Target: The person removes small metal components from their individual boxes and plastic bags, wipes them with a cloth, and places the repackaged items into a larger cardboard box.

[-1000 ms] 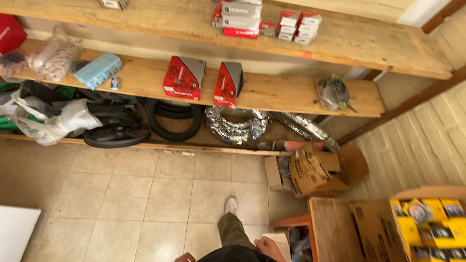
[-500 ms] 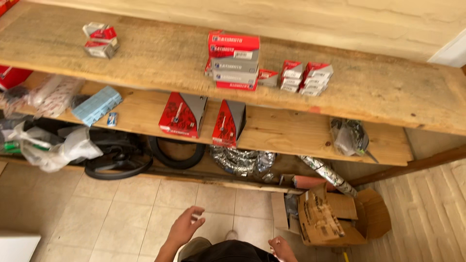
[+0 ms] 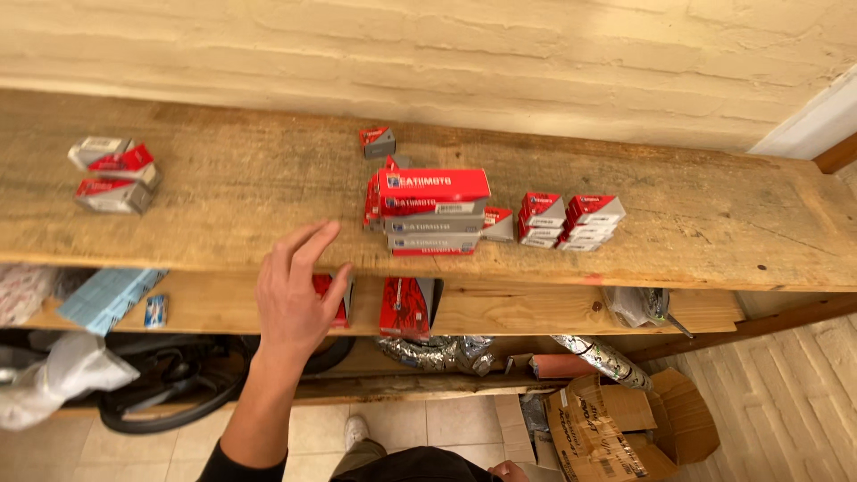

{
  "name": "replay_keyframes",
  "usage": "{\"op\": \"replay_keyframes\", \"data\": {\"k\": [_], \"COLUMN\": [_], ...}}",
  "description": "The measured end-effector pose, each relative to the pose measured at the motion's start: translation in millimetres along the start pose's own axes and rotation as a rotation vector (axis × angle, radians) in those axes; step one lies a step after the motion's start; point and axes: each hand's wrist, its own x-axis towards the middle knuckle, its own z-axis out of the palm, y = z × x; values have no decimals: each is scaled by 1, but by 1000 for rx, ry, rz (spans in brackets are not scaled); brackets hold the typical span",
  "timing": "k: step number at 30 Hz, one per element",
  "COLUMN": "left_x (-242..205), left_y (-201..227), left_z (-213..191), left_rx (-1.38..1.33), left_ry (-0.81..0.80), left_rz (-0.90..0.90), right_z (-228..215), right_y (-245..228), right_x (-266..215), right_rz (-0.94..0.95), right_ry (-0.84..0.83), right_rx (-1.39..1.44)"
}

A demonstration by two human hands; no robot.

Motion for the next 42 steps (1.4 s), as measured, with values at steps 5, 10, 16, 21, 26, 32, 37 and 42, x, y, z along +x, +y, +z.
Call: {"op": "replay_keyframes", "data": {"k": [5, 10, 16, 21, 26, 32, 37, 42], "left_x": [59, 93, 104, 108, 106, 121, 126, 101], "left_y": [-41, -42, -48, -44, -42, 0, 19, 28], "left_z": [30, 40, 46, 48, 49, 49, 62, 80], "left_rx": [54, 119, 44, -38, -191, -303, -396, -591], "left_ry": [-75, -66, -82, -133, -146, -164, -187, -183], "left_rz": [202, 396, 440, 352, 135, 87, 152, 362], "right_z": [30, 52, 35, 29, 15, -33, -44, -40], "right_y": [-30, -44, -57, -71, -120, -149, -109, -53], "right_x": [33, 38, 57, 93, 133, 141, 131, 75], "right_rz": [-249, -265, -231, -401, -393, -323, -287, -85], "right_ry": [-302, -168, -285, -440, -379, -383, -305, -271], "right_rx": [48, 193, -19, 104, 115, 273, 365, 363]}}
